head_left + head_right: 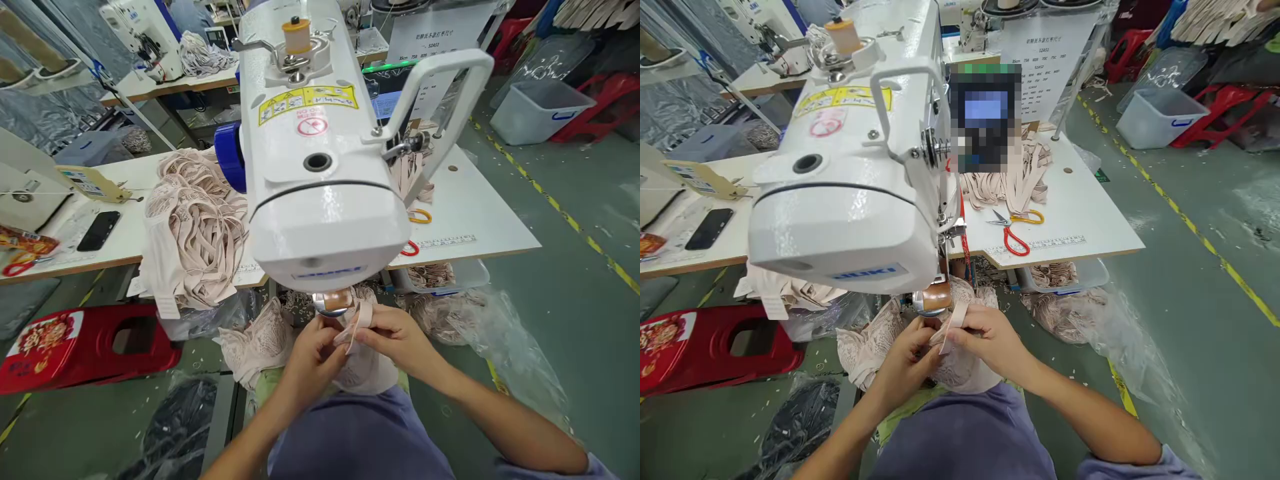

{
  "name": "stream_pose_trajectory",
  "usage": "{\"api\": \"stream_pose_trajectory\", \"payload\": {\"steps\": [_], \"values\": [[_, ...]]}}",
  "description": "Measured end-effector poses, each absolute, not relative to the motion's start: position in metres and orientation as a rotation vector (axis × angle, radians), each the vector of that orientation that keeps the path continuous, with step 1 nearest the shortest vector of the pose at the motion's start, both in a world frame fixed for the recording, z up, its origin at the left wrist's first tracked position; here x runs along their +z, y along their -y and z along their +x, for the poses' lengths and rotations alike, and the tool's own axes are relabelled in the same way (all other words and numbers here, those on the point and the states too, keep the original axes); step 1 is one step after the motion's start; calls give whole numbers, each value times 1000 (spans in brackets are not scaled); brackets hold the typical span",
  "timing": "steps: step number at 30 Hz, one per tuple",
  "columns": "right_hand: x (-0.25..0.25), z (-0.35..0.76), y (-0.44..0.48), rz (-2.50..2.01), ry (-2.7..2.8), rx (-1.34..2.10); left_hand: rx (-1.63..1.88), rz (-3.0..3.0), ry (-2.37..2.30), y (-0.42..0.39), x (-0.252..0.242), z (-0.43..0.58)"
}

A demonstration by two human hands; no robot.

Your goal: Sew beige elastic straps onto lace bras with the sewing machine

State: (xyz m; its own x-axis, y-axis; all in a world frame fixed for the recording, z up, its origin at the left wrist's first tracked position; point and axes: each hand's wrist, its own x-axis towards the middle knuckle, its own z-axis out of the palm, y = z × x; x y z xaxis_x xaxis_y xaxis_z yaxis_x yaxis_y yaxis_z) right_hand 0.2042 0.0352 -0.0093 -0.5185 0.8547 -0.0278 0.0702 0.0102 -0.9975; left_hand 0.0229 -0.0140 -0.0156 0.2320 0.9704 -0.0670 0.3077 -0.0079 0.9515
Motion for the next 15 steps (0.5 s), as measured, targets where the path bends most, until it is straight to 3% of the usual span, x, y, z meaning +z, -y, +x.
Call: {"api": "stream_pose_trajectory", "payload": {"steps": [5,9,11,15], "values": [[-5,204,-51,-1035,1422,1752,1101,1526,-1472,28,-32,40],[-5,210,-80,-1050,1346,1866,1210,2052,-1368,17,-28,31],[-6,211,-96,-1064,1401,1808,1124,2180,-1342,7,-19,22],[-10,201,-118,-1136,1544,1527,940,1843,-1505,-4,-2,13]]}}
